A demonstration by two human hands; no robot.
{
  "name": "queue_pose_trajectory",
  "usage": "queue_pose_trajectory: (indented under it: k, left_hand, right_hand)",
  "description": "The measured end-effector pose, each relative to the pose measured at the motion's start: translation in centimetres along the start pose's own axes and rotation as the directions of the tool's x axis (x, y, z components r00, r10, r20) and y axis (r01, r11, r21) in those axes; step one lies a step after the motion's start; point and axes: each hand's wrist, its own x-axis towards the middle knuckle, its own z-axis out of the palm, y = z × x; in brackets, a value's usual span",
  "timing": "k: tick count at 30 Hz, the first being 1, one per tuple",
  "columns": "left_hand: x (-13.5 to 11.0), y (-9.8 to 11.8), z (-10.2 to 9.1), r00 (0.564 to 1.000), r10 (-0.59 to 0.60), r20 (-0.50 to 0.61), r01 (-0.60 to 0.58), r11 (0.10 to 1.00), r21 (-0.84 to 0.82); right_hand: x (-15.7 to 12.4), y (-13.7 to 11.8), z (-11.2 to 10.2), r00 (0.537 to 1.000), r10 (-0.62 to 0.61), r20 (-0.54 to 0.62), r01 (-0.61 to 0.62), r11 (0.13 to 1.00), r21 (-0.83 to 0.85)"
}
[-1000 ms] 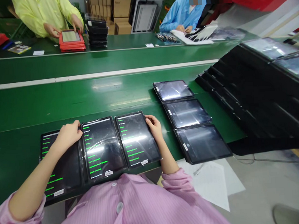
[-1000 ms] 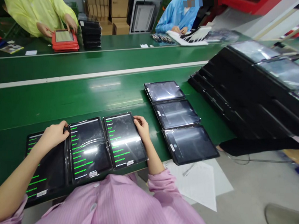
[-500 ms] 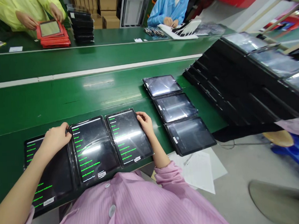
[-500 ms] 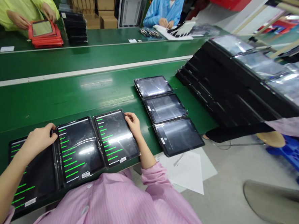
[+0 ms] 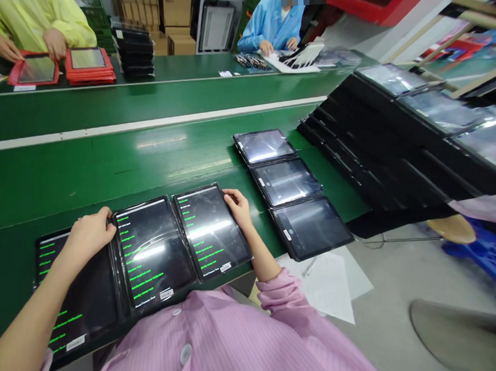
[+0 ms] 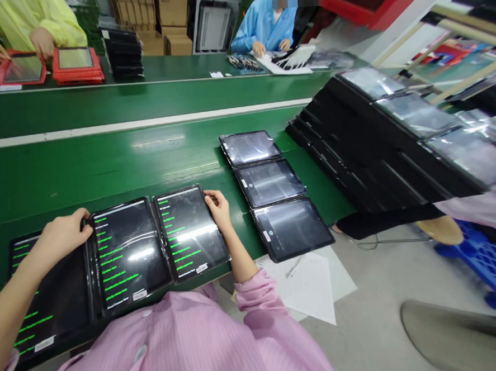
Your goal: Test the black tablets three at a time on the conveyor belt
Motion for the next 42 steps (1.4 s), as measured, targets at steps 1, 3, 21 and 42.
queue_pose_trajectory:
  k: [1,3,21,42]
  left_hand:
    - [0.0,0.0,0.0,1.000,-0.002,-0.001,0.002,1.000,0.000]
    - [-0.1,0.0,-0.1,1.000,-0.004,-0.009,0.004,1.000,-0.010]
    - [-0.2,3.9,-2.0,0.996,0.083,-0.017,-0.084,0.992,-0.095]
    - [1.7,10.8,-3.4,0.860,0.509,-0.044,-0.508,0.842,-0.180]
  right_hand:
    - [0.0,0.0,0.0,1.000,-0.002,-0.002,0.002,1.000,-0.005]
    - [-0.1,0.0,0.1,1.000,-0.004,-0.006,0.004,1.000,-0.011]
    - [0.2,0.0,-0.1,1.000,0.019,-0.005,-0.020,1.000,-0.019]
    - [1.9,-0.4,-0.9,0.995,0.100,-0.020,-0.102,0.973,-0.209]
